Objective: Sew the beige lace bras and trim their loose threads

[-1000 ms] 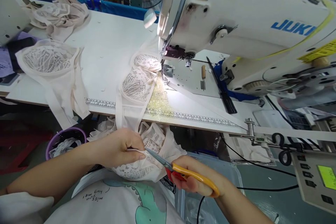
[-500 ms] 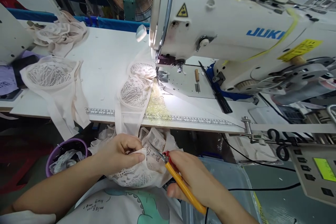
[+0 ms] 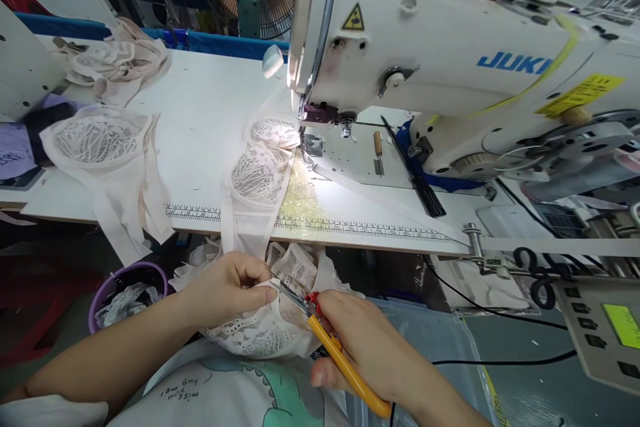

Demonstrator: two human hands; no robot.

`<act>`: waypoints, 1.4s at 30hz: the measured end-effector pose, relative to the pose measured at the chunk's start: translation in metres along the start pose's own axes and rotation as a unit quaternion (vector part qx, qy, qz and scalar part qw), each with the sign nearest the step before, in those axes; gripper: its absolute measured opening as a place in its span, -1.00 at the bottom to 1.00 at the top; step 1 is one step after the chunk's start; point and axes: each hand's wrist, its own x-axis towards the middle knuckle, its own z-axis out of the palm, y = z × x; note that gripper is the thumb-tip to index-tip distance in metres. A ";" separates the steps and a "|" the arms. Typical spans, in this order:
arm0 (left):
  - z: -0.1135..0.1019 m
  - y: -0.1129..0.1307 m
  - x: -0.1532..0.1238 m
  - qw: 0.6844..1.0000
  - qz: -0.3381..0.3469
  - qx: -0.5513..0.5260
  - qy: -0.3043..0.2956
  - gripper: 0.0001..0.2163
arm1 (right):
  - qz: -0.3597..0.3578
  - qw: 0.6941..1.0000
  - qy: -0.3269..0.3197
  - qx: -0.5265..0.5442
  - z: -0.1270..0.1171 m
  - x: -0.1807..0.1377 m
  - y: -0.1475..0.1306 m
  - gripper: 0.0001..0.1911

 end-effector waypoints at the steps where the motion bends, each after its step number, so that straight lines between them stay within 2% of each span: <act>1: 0.000 0.000 0.000 1.000 -0.009 -0.010 0.001 -0.73 | 0.001 1.000 -0.002 0.001 0.000 0.001 0.001 -0.33; 12: 0.001 -0.008 0.002 0.988 -0.071 -0.137 -0.003 -0.78 | -0.009 0.997 -0.023 0.069 -0.003 0.006 -0.003 -0.33; 21: 0.003 -0.008 0.004 0.988 -0.063 -0.142 0.008 -0.75 | -0.002 0.993 -0.032 0.111 0.005 0.002 -0.006 -0.42; 33: 0.001 -0.008 0.005 0.977 -0.080 -0.195 0.004 -0.80 | 0.016 0.987 -0.022 0.159 0.010 0.005 -0.010 -0.35; 42: 0.000 -0.009 0.005 0.977 -0.094 -0.192 0.005 -0.81 | 0.034 0.982 -0.017 0.183 0.012 0.009 -0.014 -0.33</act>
